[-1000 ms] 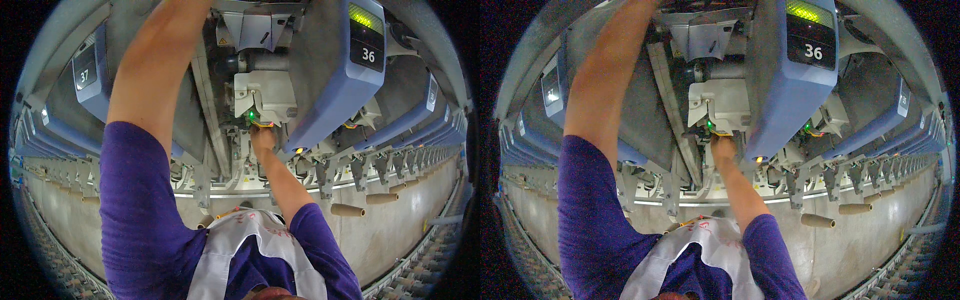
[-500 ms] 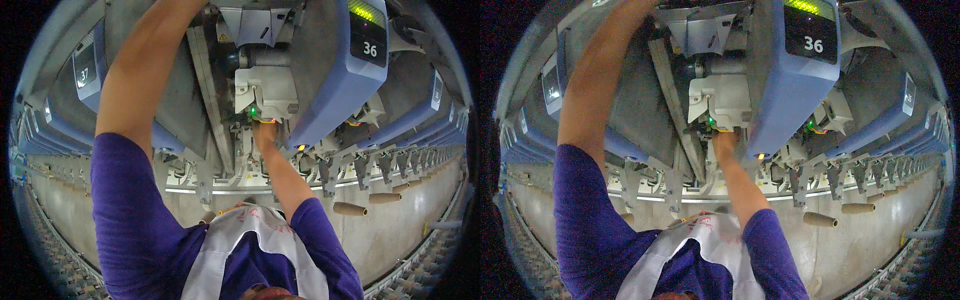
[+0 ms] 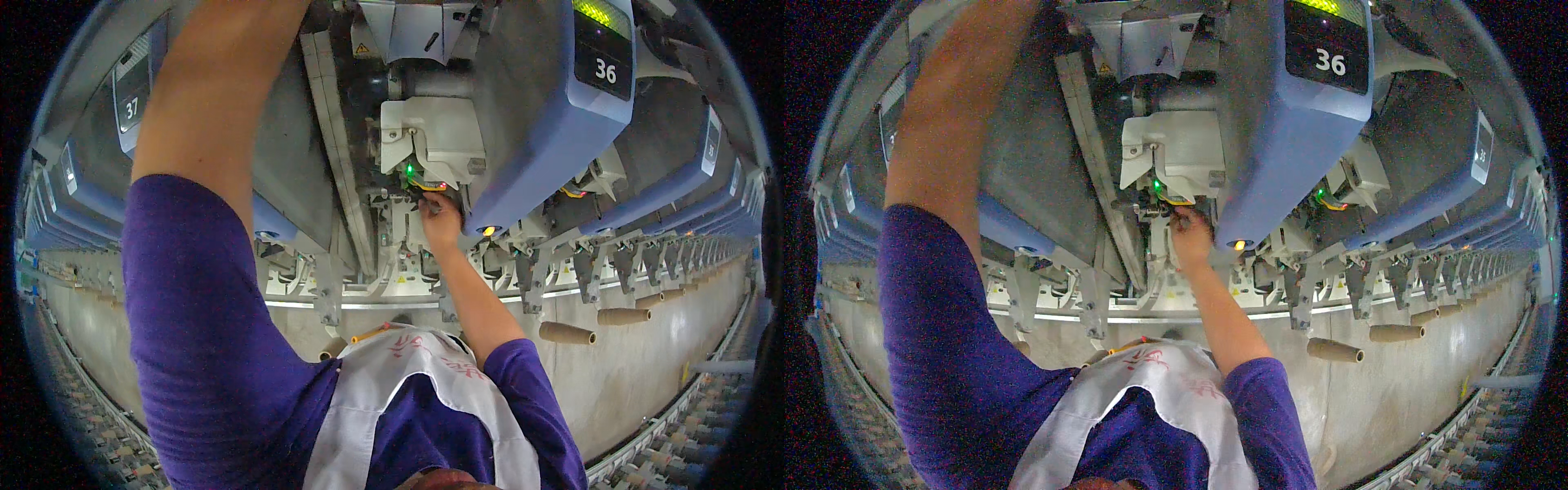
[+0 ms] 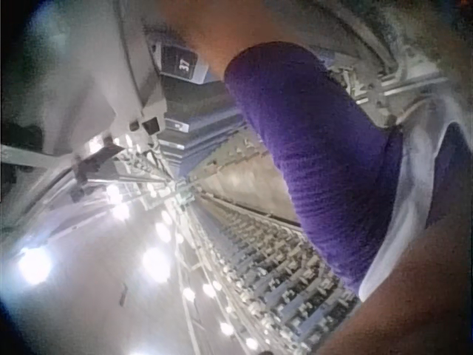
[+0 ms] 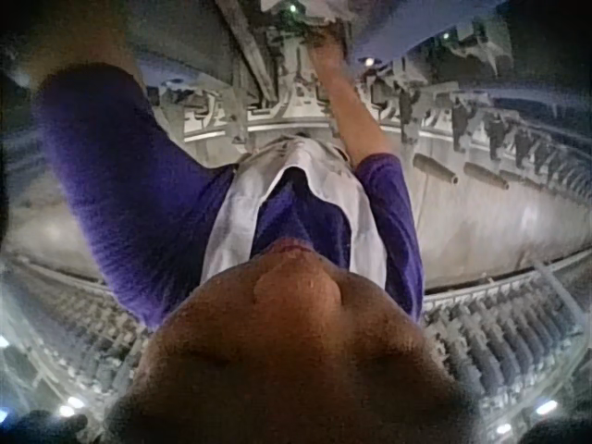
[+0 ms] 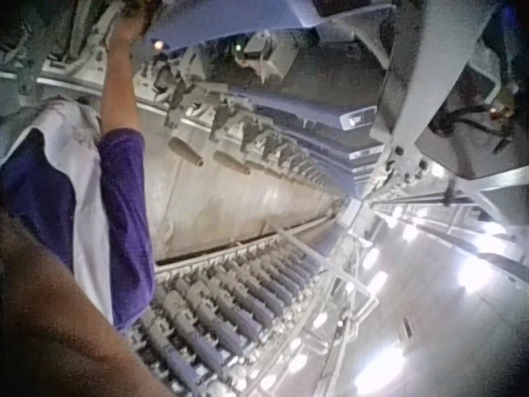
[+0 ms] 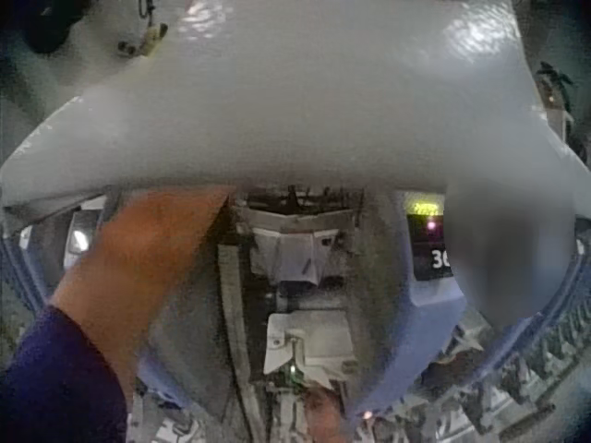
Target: The person repeatedly picks up cardboard spools, inserts them into a slot on a textile machine, and pulls thread through the spool to thread the machine. The person handles one spool at a time and repeats the process for multiple spools.
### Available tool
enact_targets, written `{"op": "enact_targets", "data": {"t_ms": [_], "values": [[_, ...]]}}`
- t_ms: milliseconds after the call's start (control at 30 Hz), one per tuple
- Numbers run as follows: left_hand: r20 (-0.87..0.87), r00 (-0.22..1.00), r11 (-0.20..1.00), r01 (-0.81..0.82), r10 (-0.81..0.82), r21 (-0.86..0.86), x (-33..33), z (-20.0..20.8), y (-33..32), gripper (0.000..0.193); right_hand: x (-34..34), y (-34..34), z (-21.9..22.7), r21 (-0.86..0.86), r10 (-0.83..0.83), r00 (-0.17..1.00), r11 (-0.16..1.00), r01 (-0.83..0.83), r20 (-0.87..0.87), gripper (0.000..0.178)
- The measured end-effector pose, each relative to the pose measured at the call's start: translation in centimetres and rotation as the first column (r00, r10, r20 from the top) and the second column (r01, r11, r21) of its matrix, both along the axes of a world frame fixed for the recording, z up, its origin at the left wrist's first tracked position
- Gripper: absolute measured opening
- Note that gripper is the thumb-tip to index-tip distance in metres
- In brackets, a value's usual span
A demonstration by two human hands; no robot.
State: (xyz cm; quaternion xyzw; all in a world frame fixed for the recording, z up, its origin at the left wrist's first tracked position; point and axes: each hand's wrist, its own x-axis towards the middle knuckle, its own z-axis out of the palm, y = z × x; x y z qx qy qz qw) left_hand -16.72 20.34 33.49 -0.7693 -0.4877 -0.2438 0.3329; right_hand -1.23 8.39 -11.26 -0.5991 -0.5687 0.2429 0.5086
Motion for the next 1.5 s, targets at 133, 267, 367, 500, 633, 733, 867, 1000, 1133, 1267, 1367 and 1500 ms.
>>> {"op": "enact_targets", "data": {"t_ms": [133,267,367,500,633,733,867,1000,1133,1267,1367,1500], "values": [[-0.009,1.0,1.0,-0.007,0.007,-0.013,0.0,0.1,-0.4,0.05,-0.5,-0.4,-0.1,-0.098,0.097,0.995,0.99,-0.098,-0.013,0.021],[-0.024,1.0,1.0,-0.01,0.01,-0.011,-0.1,0.1,-1.0,0.051,-1.3,-0.5,0.7,-0.089,0.178,0.976,0.982,-0.168,0.125,0.023],[-0.027,1.0,1.0,-0.007,0.007,-0.007,-0.3,0.0,-1.2,0.052,-1.7,-0.5,1.4,-0.131,0.218,0.946,0.973,-0.191,0.242,0.024],[-0.033,0.999,1.0,-0.004,0.004,0.005,-0.4,0.1,-1.2,0.053,-2.1,-0.1,1.4,-0.231,0.226,0.912,0.961,-0.151,0.343,0.031],[-0.03,1.0,1.0,-0.004,0.004,-0.005,-0.4,0.5,-1.1,0.054,-1.9,0.9,0.4,-0.174,0.19,0.888,0.977,-0.127,0.418,0.041],[-0.035,0.999,1.0,-0.005,0.005,-0.013,-0.3,0.7,-1.3,0.055,-1.4,1.8,-0.3,-0.251,0.257,0.903,0.952,-0.175,0.344,0.042],[-0.044,0.999,1.0,-0.013,0.012,-0.027,-0.3,1.0,-2.0,0.057,-1.5,2.7,-1.2,-0.212,0.267,0.886,0.957,-0.198,0.379,0.036],[-0.055,0.998,0.999,-0.028,0.026,-0.03,-0.6,1.1,-2.7,0.058,-2.1,3.7,-2.0,-0.298,0.129,0.959,0.953,-0.049,0.254,0.029],[-0.105,0.994,0.999,-0.001,0.006,0.042,-0.9,0.8,-2.7,0.059,-2.1,4.2,-1.4,-0.245,0.043,0.964,0.969,0.024,0.263,0.029],[-0.072,0.997,1.0,-0.017,0.019,0.018,-1.1,0.6,-2.1,0.06,-2.3,3.7,0.7,-0.429,0.074,0.958,0.902,0.055,0.278,0.034],[-0.061,0.998,1.0,-0.017,0.018,0.018,-1.0,0.6,-1.6,0.061,-2.7,2.9,1.9,-0.448,0.027,0.951,0.886,0.12,0.308,0.037],[-0.038,0.999,1.0,-0.017,0.018,0.011,-0.9,0.6,-0.9,0.062,-3.2,2.9,1.9,-0.46,-0.022,0.918,0.86,0.219,0.396,0.032]]}}
